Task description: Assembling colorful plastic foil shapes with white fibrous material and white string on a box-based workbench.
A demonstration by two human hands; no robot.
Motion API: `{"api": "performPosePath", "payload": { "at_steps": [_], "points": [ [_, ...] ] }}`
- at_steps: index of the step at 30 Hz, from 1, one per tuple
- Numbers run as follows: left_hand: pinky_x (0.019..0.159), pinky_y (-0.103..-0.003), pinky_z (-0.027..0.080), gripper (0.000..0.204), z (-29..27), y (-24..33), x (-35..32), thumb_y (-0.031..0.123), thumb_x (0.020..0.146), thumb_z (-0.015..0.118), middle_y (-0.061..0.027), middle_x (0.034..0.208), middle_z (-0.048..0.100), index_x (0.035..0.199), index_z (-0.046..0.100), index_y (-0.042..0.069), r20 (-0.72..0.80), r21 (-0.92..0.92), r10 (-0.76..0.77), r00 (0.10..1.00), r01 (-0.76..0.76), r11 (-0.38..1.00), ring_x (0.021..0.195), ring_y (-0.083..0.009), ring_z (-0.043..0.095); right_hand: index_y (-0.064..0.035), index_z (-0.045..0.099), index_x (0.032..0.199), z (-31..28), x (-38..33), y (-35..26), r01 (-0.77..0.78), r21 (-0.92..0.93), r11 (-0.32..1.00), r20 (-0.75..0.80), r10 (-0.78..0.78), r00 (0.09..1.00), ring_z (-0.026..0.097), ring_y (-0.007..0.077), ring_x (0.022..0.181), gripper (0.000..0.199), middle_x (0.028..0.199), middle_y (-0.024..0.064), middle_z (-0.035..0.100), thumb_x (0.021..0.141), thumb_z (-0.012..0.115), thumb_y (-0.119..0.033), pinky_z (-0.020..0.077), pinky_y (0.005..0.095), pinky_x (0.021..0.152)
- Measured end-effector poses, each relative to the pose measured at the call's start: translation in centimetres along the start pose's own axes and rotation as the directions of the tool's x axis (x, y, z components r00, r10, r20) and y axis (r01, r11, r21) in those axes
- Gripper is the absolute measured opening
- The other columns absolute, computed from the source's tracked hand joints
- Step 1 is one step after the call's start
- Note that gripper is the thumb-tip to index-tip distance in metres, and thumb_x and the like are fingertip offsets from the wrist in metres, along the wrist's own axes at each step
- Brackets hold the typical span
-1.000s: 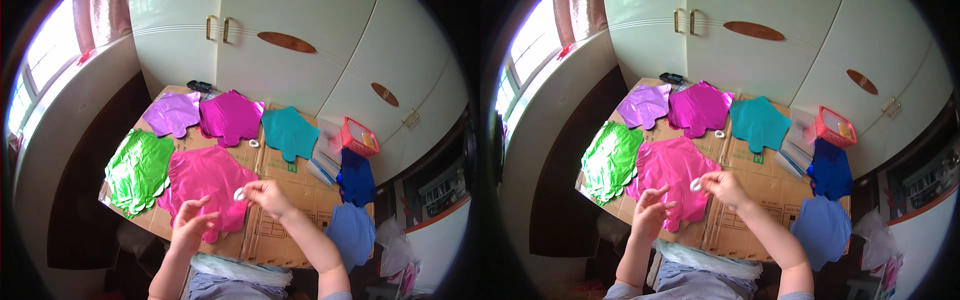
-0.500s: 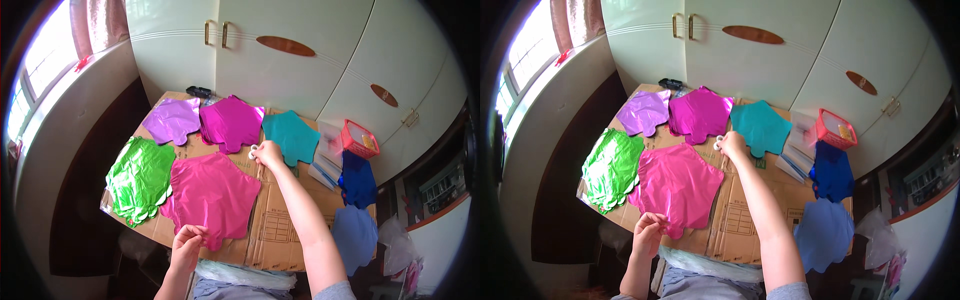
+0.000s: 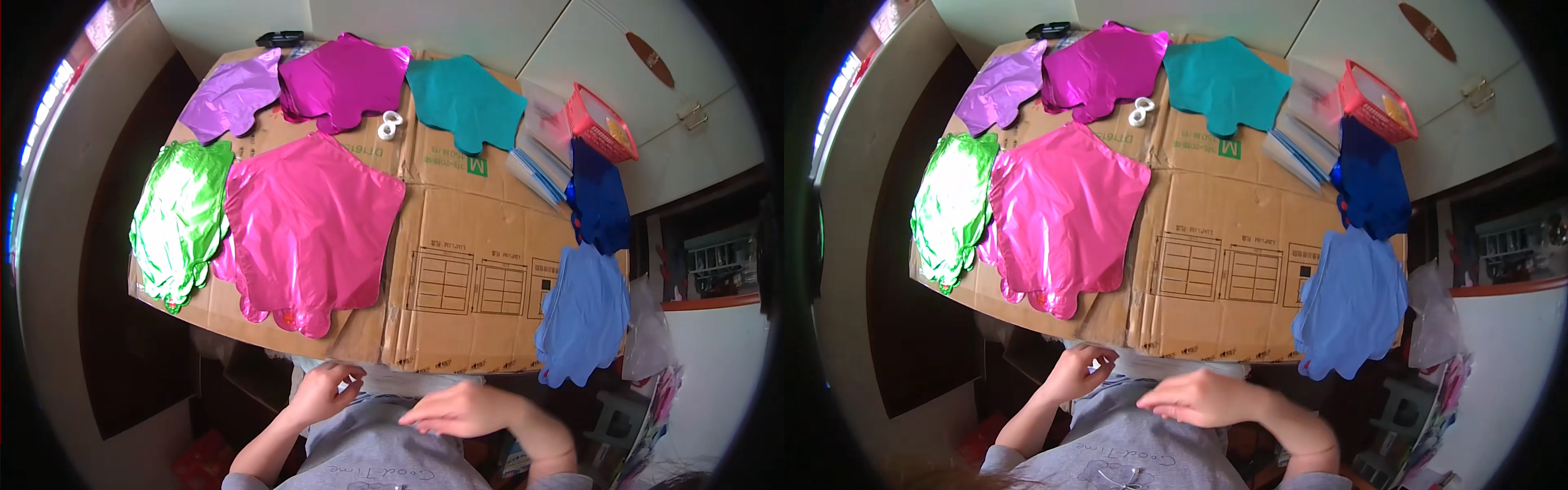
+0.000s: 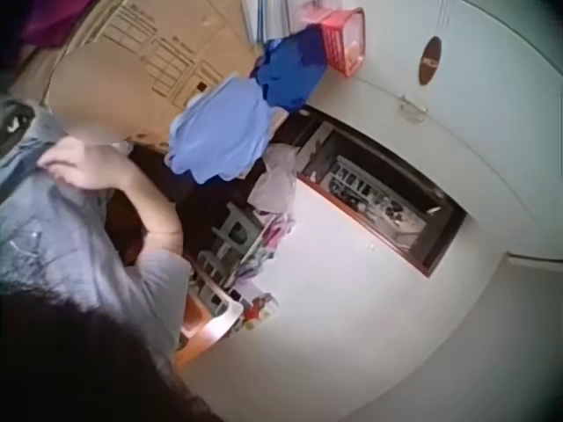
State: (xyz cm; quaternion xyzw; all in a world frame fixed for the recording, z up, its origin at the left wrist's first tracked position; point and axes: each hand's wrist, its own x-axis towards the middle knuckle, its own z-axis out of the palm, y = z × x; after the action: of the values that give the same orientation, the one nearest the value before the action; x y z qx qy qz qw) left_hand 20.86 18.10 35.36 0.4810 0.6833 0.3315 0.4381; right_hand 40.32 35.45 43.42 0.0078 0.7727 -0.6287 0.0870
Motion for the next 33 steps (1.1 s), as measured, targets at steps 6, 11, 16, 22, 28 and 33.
{"api": "performPosePath", "payload": {
  "at_steps": [6, 11, 16, 22, 28, 33],
  "points": [
    [0.062, -0.034, 0.050, 0.015, 3.4, -0.3, 1.6, 0.008, 0.075, 0.064, -0.0098, 0.075, 0.063, 0.090, 0.065, 0.007, -0.059, 0.246, 0.170, 0.984, -0.151, 0.957, 0.066, -0.0253, 0.062, -0.0095, 0.063, 0.095, 8.9, -2.3, 10.4, -0.327, -0.395, 0.859, -0.611, 0.020, 0.791, 0.061, 0.0216, 0.078, 0.019, 0.088, 0.0026, 0.060, 0.077, 0.064, -0.015, 0.0502, 0.0324, 0.068],
    [0.058, -0.039, 0.049, 0.012, 5.9, -2.1, 2.2, 0.017, 0.076, 0.065, -0.0119, 0.069, 0.062, 0.085, 0.065, 0.008, -0.067, 0.420, 0.206, 0.976, -0.160, 0.893, 0.063, -0.0293, 0.061, -0.0141, 0.061, 0.095, 9.2, -3.1, 12.1, -0.488, -0.542, 0.685, -0.667, 0.003, 0.745, 0.060, 0.0184, 0.076, 0.022, 0.088, 0.0000, 0.058, 0.074, 0.066, -0.017, 0.0497, 0.0309, 0.067],
    [0.052, -0.041, 0.047, 0.014, 7.9, -3.1, 3.5, 0.021, 0.076, 0.067, -0.0123, 0.067, 0.060, 0.080, 0.065, 0.008, -0.007, 0.498, 0.256, 0.967, -0.218, 0.839, 0.060, -0.0303, 0.060, -0.0139, 0.062, 0.088, 9.7, -3.3, 13.4, -0.491, -0.500, 0.713, -0.720, -0.027, 0.693, 0.060, 0.0195, 0.070, 0.015, 0.081, -0.0001, 0.060, 0.073, 0.067, -0.015, 0.0502, 0.0317, 0.063],
    [0.080, -0.040, 0.048, 0.031, 6.7, -4.8, 3.3, 0.008, 0.075, 0.064, -0.0189, 0.098, 0.062, 0.106, 0.061, 0.005, -0.066, 0.232, -0.039, 0.997, 0.053, 0.971, 0.093, -0.0349, 0.059, -0.0130, 0.064, 0.080, 9.5, -3.4, 13.0, -0.419, -0.349, 0.838, -0.772, -0.003, 0.636, 0.061, 0.0203, 0.069, 0.007, 0.078, -0.0006, 0.062, 0.075, 0.067, -0.014, 0.0495, 0.0329, 0.062],
    [0.076, -0.044, 0.046, 0.034, 0.9, -7.1, 3.9, 0.003, 0.072, 0.060, -0.0176, 0.098, 0.061, 0.106, 0.060, 0.004, -0.453, 0.440, 0.210, 0.866, 0.013, 0.898, 0.095, -0.0377, 0.056, -0.0116, 0.064, 0.082, 8.5, -3.8, 11.0, -0.291, -0.323, 0.900, -0.743, -0.052, 0.667, 0.060, 0.0225, 0.075, 0.008, 0.079, 0.0019, 0.063, 0.075, 0.068, -0.013, 0.0455, 0.0356, 0.073],
    [0.071, -0.042, 0.046, 0.022, 2.6, -2.7, 2.0, 0.008, 0.071, 0.062, -0.0136, 0.085, 0.061, 0.093, 0.062, 0.005, -0.138, 0.730, 0.150, 0.979, -0.002, 0.684, 0.081, -0.0336, 0.059, -0.0094, 0.061, 0.093, 8.6, -4.0, 10.9, -0.239, -0.175, 0.955, -0.707, 0.047, 0.706, 0.060, 0.0251, 0.076, 0.016, 0.079, 0.0051, 0.062, 0.077, 0.065, -0.010, 0.0462, 0.0376, 0.071]
  ]
}}
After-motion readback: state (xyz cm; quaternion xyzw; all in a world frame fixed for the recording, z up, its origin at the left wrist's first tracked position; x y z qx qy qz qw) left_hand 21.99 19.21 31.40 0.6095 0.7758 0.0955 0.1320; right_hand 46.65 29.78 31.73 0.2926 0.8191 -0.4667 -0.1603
